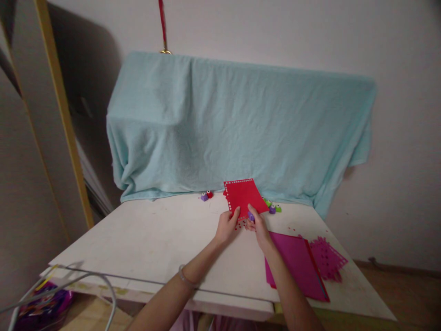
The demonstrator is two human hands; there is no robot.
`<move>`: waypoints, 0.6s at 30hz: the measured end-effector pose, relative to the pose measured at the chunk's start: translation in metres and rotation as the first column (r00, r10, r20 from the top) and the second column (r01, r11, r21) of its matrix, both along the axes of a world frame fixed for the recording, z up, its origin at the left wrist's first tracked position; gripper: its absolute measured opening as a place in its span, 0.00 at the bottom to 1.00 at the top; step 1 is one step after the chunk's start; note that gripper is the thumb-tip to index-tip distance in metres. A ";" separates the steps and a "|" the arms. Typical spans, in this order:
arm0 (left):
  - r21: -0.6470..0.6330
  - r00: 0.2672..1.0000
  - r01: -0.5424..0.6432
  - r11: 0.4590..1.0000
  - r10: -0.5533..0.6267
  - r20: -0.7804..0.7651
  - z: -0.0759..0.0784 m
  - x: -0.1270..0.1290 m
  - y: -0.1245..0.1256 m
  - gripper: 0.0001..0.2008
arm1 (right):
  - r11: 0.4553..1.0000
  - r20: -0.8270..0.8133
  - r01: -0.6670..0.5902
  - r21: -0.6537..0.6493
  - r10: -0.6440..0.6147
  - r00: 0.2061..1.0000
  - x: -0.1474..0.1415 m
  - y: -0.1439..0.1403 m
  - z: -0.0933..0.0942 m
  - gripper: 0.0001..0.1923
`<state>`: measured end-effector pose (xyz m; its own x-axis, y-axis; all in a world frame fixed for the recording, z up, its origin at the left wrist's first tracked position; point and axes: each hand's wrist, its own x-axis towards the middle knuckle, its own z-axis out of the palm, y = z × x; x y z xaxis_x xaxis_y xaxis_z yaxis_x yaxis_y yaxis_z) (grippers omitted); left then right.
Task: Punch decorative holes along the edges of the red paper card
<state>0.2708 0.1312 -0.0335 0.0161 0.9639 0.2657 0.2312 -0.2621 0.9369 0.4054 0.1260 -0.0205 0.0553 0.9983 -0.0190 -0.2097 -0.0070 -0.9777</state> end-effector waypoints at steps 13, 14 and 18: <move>0.025 1.000 -0.014 1.000 0.013 0.012 -0.001 0.001 0.001 0.31 | 0.995 -0.038 -0.041 0.089 0.045 0.998 -0.002 -0.005 0.006 0.29; 0.029 1.000 -0.013 0.999 0.013 0.008 -0.001 0.001 0.001 0.31 | 0.995 -0.037 -0.046 0.087 0.050 0.998 -0.002 -0.005 0.006 0.29; 0.024 1.000 -0.016 1.000 0.017 -0.011 0.001 0.000 0.000 0.31 | 0.997 -0.029 -0.046 0.068 0.048 0.998 -0.001 -0.006 0.004 0.28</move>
